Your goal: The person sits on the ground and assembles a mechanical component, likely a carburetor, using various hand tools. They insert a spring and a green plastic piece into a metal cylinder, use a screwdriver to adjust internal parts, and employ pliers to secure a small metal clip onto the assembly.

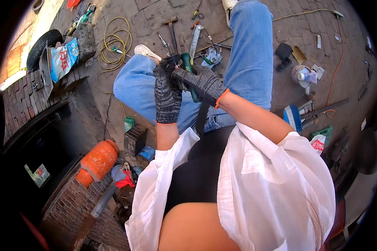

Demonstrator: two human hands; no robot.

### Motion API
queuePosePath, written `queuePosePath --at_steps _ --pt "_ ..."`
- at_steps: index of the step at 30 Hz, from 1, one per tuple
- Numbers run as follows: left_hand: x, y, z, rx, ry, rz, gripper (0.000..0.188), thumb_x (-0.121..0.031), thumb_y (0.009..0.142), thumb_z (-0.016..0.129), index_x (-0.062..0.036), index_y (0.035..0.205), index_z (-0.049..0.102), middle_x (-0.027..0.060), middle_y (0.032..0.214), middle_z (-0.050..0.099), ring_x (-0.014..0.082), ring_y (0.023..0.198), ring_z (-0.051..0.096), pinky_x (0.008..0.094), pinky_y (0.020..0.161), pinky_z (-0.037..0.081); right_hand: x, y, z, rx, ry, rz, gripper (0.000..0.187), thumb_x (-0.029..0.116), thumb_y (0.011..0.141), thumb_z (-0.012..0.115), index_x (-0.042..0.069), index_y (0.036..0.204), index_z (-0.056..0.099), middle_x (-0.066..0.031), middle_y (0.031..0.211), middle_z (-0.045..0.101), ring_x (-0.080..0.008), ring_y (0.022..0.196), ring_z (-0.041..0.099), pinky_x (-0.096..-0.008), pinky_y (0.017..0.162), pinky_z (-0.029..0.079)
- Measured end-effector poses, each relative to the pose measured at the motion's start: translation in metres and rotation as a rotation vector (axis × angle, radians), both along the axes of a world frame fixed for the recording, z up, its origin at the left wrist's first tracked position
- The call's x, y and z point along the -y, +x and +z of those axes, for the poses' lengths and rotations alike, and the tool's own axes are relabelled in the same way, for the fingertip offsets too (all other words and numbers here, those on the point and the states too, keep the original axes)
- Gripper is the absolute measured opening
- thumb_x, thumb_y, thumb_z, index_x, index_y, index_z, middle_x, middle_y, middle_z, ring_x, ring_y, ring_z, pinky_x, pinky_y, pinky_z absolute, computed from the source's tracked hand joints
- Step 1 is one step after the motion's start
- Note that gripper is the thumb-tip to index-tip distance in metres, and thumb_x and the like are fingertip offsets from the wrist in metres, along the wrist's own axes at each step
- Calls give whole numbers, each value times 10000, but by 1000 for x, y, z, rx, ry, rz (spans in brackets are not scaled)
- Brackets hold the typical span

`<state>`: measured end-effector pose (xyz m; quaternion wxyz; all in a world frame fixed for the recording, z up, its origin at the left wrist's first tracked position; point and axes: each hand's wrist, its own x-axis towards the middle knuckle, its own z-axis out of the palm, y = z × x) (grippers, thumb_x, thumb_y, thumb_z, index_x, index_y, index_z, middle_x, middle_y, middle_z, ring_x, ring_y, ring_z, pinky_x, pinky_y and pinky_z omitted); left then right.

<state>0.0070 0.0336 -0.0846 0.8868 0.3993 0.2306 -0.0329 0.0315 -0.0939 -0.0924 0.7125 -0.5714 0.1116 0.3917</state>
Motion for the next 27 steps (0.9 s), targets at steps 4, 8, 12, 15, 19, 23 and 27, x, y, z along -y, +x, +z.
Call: queuePosePath --at_steps 4,8,12,15,19,23,27 --pt "10 -18 -6 -23 470 -70 299 -232 922 482 0 1103 533 84 953 588 125 803 563 245 715 470 -8 4 -12 39 104 -128 457 434 817 599 4 975 593 -64 743 606 -88 597 560 -250 570 469" --pt "3 -4 -5 -12 879 -223 312 -272 907 505 4 1042 560 65 829 592 101 677 528 244 599 435 -14 16 -28 153 -16 -69 437 419 844 568 14 1012 565 -52 800 608 -102 642 561 -244 578 469" --pt "-19 19 -32 -266 494 -296 304 -361 909 485 -81 885 600 5 651 570 62 489 471 217 428 362 -22 40 -41 -97 -24 -57 421 407 814 627 99 1096 573 6 824 568 -59 701 504 -204 605 415" --pt "-42 40 -82 -417 195 -148 313 -409 899 478 -117 856 583 -32 590 524 51 426 444 206 365 325 -38 80 -68 -193 -96 -8 379 434 799 627 104 986 633 4 767 556 -72 689 500 -204 609 401" --pt "-79 85 -129 -489 -263 81 326 -417 902 468 -114 943 580 -35 608 529 48 401 407 198 347 315 -67 150 -176 -260 -459 174 330 366 807 603 109 1009 647 -84 897 615 -201 765 570 -299 676 443" --pt "-103 125 -136 -341 -639 95 348 -362 916 452 -29 989 525 21 677 494 83 420 369 198 349 290 -85 250 -317 286 -897 520 612 559 704 596 -6 937 629 -155 889 642 -287 843 608 -358 757 460" --pt "-115 148 -141 -445 -623 180 351 -348 914 470 -36 1062 534 23 722 530 89 507 451 191 435 373 -97 346 -350 351 -1203 412 626 498 688 642 8 1071 571 -229 1047 586 -348 985 561 -393 864 437"
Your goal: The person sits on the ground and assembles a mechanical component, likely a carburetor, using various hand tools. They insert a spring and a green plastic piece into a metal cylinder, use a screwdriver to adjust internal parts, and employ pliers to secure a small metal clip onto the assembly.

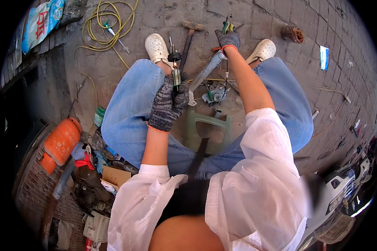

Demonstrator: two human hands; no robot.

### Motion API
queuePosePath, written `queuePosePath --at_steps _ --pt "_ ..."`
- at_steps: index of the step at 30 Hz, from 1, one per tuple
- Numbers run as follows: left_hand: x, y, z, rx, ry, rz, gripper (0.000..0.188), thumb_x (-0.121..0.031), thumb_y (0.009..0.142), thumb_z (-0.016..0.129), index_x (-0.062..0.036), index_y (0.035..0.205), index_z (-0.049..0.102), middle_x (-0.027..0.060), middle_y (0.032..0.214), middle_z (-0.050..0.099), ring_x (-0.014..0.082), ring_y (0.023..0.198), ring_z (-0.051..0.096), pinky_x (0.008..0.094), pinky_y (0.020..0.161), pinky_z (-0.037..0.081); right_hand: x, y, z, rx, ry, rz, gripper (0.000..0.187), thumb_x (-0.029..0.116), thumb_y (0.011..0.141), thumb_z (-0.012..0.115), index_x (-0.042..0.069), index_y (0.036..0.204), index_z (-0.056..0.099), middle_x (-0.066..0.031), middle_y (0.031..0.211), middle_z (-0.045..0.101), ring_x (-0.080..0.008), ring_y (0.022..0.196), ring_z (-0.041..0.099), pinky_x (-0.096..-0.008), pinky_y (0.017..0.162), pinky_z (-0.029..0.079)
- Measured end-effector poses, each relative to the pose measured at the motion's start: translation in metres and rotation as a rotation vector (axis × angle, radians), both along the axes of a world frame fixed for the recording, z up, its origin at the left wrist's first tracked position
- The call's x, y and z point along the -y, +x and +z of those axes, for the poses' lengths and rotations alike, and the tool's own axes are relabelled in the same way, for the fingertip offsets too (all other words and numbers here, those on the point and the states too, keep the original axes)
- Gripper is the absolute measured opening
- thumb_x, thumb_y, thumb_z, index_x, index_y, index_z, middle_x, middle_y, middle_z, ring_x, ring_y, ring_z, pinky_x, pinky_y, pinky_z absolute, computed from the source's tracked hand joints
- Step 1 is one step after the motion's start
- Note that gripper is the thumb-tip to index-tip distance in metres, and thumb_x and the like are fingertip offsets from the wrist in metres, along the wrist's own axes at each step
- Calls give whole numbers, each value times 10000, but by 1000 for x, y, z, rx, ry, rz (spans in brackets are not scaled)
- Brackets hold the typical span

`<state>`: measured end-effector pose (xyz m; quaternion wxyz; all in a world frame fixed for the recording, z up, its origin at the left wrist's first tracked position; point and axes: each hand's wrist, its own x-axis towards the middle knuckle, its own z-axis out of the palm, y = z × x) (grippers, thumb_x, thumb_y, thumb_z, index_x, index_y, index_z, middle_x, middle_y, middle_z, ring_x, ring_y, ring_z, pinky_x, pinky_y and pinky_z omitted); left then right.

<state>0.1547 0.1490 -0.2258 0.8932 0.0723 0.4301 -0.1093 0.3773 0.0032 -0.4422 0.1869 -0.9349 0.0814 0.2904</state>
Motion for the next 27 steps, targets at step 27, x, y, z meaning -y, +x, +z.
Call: queuePosePath --at_steps 27 --pt "-54 99 -173 -213 1108 -247 231 -77 825 598 15 1035 566 28 797 588 78 640 523 223 559 445 -94 -130 -93 -215 259 -223 506 383 644 676 26 987 574 -206 971 608 -345 901 593 -411 790 465"
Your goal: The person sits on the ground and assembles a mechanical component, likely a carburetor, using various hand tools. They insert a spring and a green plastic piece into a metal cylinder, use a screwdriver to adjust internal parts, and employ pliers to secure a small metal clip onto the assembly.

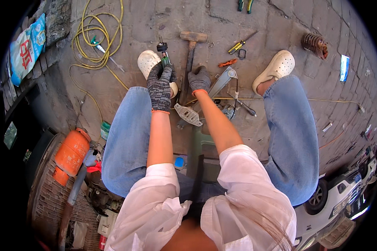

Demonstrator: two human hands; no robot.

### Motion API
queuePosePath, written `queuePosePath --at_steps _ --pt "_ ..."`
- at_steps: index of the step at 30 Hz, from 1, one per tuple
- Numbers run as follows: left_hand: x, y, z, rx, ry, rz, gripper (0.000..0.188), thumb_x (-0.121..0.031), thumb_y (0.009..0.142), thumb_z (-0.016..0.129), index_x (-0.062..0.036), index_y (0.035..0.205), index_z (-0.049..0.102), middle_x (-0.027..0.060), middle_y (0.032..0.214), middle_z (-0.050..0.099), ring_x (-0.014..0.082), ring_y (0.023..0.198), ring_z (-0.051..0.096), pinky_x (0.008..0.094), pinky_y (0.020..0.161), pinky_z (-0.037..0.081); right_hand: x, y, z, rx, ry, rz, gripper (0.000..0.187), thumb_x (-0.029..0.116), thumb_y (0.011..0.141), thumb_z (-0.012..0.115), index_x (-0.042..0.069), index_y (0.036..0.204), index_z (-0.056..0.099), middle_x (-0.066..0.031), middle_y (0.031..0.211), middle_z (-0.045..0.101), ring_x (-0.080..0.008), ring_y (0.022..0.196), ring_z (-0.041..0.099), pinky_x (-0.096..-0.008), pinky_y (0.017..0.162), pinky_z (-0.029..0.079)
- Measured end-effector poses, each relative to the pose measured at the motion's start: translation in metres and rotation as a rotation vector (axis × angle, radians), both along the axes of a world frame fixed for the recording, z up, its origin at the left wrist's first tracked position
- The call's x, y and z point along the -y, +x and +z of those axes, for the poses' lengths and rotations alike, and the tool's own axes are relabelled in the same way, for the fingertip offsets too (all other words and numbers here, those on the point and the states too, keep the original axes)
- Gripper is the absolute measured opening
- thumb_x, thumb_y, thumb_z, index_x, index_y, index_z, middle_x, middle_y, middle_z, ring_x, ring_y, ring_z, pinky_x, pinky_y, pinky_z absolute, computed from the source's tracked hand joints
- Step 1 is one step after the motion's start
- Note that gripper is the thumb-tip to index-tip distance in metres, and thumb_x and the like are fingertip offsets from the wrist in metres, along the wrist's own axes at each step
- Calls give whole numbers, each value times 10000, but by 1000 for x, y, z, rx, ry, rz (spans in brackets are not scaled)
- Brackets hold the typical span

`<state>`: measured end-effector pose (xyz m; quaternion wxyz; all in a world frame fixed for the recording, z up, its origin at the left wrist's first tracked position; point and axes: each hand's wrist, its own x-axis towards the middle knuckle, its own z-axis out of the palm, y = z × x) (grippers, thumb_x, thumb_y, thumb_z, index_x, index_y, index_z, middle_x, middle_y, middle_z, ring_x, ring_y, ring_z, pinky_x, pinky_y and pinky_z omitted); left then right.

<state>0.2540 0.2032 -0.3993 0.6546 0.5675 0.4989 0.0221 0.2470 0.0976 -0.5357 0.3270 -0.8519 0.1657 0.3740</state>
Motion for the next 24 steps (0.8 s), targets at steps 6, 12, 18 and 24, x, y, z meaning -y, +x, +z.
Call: queuePosePath --at_steps 6,12,18,24 --pt "-55 83 -92 -115 447 -203 224 -140 772 650 4 937 600 80 754 620 161 615 571 298 575 466 -17 0 41 -250 -77 210 556 441 638 692 35 988 545 -198 970 612 -340 905 599 -415 784 467" --pt "-65 167 -133 -128 859 -555 264 -221 731 673 -28 897 608 173 841 620 304 803 599 393 730 459 -14 -4 25 -166 -56 162 484 385 670 680 27 965 541 -181 864 626 -327 852 608 -414 728 477" --pt "-63 230 -152 -160 941 -464 300 -253 744 656 -24 928 599 206 913 596 359 861 567 436 757 442 33 1 34 -660 837 -412 324 293 765 624 44 946 521 -77 710 538 -201 608 525 -318 571 456" --pt "-90 256 -161 -233 887 -573 417 -301 744 649 -19 1042 570 223 1050 563 351 983 536 431 838 424 59 23 69 -1255 1525 -1167 310 341 870 542 59 981 476 26 682 442 -75 411 370 -217 382 329"
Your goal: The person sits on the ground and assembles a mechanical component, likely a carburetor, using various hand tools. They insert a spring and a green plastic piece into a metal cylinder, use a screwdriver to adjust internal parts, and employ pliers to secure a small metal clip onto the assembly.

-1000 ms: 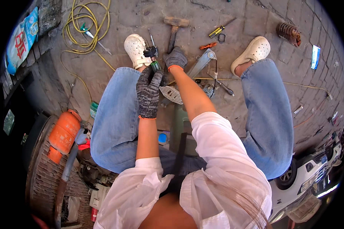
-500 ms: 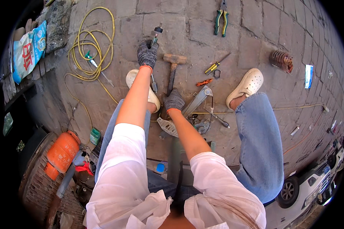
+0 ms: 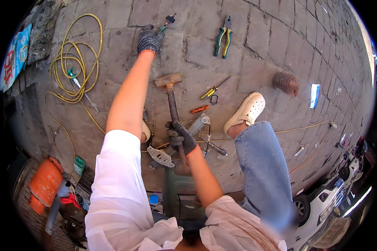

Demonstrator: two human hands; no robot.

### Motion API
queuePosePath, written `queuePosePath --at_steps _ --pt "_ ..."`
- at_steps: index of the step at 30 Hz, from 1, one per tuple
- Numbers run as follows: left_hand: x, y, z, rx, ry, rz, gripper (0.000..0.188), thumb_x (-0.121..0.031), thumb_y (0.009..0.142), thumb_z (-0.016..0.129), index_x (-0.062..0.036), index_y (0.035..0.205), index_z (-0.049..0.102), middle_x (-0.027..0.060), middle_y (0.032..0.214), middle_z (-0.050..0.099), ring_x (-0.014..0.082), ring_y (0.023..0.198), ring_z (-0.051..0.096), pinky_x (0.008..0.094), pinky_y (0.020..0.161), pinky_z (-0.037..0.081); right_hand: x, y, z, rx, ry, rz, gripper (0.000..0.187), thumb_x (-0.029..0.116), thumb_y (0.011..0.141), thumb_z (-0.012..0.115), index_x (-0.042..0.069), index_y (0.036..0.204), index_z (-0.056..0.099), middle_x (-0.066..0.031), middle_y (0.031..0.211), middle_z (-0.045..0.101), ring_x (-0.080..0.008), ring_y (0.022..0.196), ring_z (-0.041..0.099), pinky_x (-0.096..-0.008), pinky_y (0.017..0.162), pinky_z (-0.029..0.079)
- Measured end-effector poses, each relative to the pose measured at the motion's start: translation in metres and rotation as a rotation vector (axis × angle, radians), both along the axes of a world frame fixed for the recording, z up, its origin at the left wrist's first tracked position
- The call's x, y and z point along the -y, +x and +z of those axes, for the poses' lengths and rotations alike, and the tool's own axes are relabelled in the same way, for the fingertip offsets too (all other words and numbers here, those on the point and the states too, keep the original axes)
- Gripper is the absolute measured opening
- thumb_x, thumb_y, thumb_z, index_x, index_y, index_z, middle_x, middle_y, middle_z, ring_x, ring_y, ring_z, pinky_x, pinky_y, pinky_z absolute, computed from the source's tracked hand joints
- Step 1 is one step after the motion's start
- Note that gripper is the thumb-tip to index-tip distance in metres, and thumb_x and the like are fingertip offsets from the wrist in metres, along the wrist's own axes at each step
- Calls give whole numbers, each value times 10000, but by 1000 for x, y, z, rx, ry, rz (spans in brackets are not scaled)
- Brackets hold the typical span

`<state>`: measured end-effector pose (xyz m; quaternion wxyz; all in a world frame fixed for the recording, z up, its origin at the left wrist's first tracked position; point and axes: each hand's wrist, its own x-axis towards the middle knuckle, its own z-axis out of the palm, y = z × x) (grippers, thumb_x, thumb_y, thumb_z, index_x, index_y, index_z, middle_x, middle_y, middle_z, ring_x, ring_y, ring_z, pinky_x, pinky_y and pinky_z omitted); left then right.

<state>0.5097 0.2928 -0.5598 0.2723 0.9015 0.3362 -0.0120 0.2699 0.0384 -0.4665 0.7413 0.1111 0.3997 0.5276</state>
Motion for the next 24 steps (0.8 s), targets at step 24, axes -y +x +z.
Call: queuePosePath --at_steps 24 --pt "-6 -306 61 -116 46 -172 287 -349 831 501 -82 784 597 159 807 615 310 690 605 433 636 480 -81 232 171 1756 -1668 -389 363 383 906 458 31 831 509 -10 551 440 -80 439 398 -226 363 264"
